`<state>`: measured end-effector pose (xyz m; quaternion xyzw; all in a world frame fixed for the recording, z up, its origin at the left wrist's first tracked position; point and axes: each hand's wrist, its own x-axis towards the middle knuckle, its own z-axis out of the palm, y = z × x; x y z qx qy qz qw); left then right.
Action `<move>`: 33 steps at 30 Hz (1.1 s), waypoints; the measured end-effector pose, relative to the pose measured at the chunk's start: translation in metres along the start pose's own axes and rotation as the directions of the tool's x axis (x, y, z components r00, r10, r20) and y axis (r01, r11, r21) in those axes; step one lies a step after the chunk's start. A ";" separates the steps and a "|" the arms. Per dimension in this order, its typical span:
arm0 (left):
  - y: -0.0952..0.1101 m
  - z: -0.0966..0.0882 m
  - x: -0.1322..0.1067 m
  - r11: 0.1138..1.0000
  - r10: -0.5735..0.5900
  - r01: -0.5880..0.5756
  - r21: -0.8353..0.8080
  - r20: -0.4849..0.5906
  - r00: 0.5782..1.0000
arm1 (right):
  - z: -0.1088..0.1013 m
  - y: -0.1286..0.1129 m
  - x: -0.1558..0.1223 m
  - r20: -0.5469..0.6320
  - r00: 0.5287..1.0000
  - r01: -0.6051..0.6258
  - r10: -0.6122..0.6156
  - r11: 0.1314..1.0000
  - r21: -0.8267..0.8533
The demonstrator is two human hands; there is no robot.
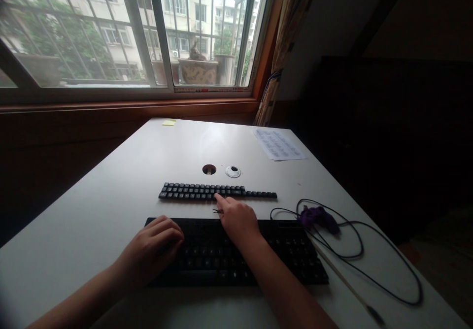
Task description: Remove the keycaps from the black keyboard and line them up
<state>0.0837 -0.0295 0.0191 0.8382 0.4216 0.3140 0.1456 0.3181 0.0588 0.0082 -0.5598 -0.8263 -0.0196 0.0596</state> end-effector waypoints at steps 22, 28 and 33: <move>0.001 -0.001 0.002 1.000 0.007 -0.007 0.023 -0.004 1.000 | -0.002 0.000 0.001 0.066 0.998 -0.010 0.008 1.000 0.024; 0.000 0.000 0.002 1.000 0.015 -0.015 0.024 -0.002 1.000 | -0.003 -0.002 0.001 0.068 0.998 -0.003 0.003 1.000 -0.002; 0.001 -0.001 0.002 1.000 0.011 -0.011 0.015 0.001 1.000 | -0.002 -0.002 0.000 0.040 0.999 0.014 -0.014 1.000 0.000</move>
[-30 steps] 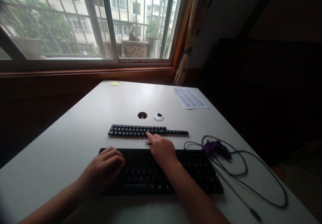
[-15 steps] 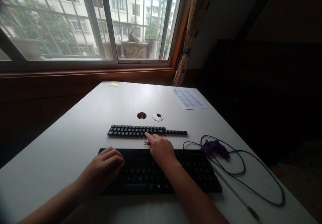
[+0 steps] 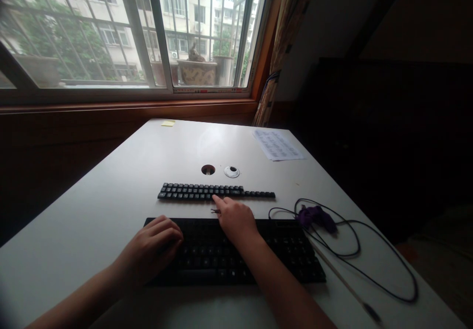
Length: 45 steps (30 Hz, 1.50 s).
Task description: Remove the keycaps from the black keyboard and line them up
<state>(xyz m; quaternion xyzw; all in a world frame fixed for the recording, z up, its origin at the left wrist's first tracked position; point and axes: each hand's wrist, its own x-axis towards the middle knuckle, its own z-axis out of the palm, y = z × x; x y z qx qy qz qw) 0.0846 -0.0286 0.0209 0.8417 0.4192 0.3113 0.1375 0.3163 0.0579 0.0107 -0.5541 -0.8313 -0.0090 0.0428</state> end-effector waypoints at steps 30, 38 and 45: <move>-0.001 0.001 -0.002 1.000 0.006 -0.006 0.019 0.009 1.000 | -0.030 0.021 -0.004 -0.350 0.935 0.100 0.059 0.902 0.420; 0.002 0.000 -0.004 0.997 0.044 -0.051 0.056 0.114 0.992 | -0.069 0.031 -0.019 -0.336 0.928 0.078 0.160 0.798 0.597; 0.005 0.002 -0.005 0.992 0.064 -0.083 0.094 0.187 0.980 | -0.065 0.020 -0.048 -0.349 0.920 0.090 0.177 0.772 0.629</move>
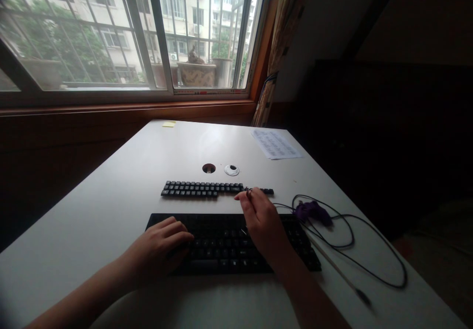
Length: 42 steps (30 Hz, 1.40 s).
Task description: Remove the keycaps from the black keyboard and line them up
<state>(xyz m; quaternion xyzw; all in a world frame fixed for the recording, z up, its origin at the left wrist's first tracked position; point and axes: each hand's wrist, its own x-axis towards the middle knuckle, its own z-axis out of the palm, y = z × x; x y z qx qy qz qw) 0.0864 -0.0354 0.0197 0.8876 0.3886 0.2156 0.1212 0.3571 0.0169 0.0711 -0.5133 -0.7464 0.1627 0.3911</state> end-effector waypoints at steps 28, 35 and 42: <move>-0.003 0.002 -0.001 0.997 -0.050 0.048 0.053 0.038 0.998 | 0.034 0.013 -0.020 0.227 0.962 0.171 -0.155 0.984 -0.052; -0.003 0.002 0.001 0.998 -0.048 0.046 0.048 0.030 0.998 | 0.022 0.025 -0.012 0.340 0.940 -0.074 0.033 0.991 0.110; -0.002 0.001 0.001 0.997 -0.051 0.049 0.054 0.045 0.998 | 0.029 0.030 -0.013 0.316 0.946 -0.125 0.066 0.977 0.171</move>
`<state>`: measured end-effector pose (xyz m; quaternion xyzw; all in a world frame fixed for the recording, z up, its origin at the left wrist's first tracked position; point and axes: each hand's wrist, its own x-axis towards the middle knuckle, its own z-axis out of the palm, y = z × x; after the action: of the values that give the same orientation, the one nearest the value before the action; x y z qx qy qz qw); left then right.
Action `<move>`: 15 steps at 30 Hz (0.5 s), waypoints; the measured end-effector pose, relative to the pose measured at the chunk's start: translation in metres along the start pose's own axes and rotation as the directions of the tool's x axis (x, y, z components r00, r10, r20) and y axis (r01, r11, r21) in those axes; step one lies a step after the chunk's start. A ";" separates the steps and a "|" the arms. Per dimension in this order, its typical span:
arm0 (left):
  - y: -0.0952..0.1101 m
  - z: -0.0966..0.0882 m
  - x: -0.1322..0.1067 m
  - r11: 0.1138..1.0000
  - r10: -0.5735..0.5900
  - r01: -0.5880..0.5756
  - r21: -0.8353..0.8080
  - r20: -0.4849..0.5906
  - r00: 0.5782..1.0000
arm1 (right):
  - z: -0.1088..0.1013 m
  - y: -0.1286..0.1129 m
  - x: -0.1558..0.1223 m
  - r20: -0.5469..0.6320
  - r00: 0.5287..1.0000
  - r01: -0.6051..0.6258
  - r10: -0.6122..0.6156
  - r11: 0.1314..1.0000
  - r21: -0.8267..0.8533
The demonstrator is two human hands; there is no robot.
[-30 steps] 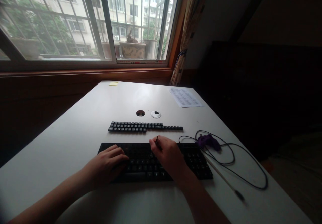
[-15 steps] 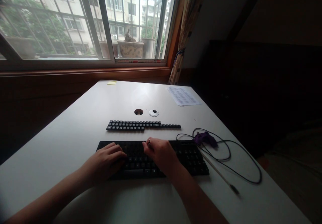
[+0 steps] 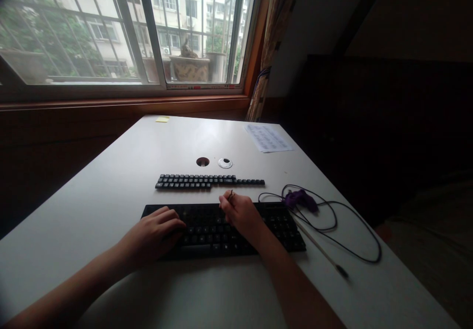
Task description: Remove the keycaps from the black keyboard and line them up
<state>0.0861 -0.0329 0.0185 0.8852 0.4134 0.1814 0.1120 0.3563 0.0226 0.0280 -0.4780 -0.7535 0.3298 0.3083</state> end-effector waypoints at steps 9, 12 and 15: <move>0.001 -0.002 -0.001 1.000 0.006 -0.007 0.012 0.008 1.000 | 0.004 0.000 0.002 -0.047 0.999 -0.017 0.020 0.999 0.047; 0.002 -0.002 0.000 1.000 0.010 -0.010 0.017 -0.001 1.000 | 0.006 0.000 0.003 -0.083 0.996 -0.014 0.017 0.999 0.035; 0.002 -0.002 0.000 1.000 0.014 -0.014 0.014 -0.003 1.000 | 0.006 0.003 0.004 -0.140 0.990 -0.023 0.027 0.999 0.033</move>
<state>0.0863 -0.0342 0.0208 0.8885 0.4088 0.1806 0.1038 0.3519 0.0259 0.0233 -0.5045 -0.7187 0.3109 0.3638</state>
